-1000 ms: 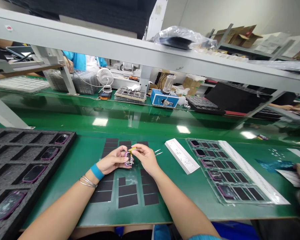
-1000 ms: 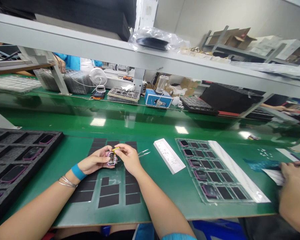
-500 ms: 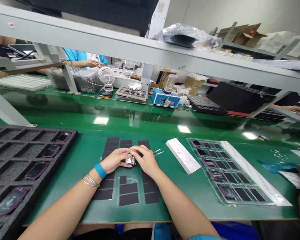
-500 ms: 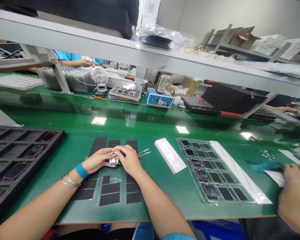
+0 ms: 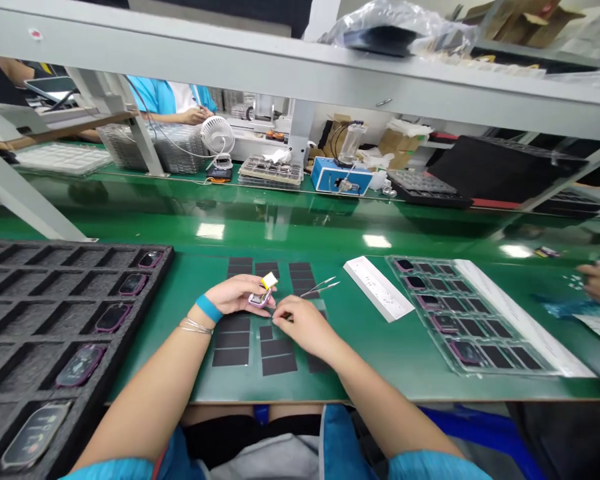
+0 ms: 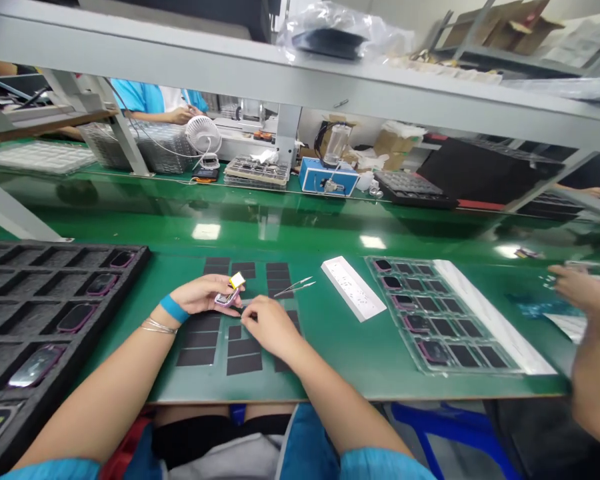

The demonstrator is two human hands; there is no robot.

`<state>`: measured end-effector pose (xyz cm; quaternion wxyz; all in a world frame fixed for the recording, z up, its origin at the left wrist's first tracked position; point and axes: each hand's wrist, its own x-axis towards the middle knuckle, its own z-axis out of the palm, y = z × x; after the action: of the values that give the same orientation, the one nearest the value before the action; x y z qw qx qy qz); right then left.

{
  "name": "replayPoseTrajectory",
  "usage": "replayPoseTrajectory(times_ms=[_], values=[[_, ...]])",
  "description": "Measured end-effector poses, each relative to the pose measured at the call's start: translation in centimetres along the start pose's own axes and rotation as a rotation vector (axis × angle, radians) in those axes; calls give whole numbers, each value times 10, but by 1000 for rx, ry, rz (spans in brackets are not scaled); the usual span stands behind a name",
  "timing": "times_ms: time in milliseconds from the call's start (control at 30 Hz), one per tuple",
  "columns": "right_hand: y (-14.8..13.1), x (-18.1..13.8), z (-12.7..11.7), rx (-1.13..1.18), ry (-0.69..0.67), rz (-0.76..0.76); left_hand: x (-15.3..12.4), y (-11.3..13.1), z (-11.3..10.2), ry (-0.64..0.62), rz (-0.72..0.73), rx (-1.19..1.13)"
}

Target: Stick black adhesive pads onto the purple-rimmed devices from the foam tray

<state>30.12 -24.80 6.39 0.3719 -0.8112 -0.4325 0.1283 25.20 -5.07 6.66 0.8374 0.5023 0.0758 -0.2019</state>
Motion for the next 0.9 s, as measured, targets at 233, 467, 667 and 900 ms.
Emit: replayPoseTrajectory(times_ms=[233,467,667,900], values=[[-12,-22,35,-210,97,71,1,-6,-12,-229,-80,136],[-9,-12,34,-177,92,141,1,-6,-13,-225,-71,131],[-5,-9,40,-217,100,110,1,-5,-14,-270,-68,145],[-8,-23,42,-189,76,-67,1,-6,-13,-279,-77,151]])
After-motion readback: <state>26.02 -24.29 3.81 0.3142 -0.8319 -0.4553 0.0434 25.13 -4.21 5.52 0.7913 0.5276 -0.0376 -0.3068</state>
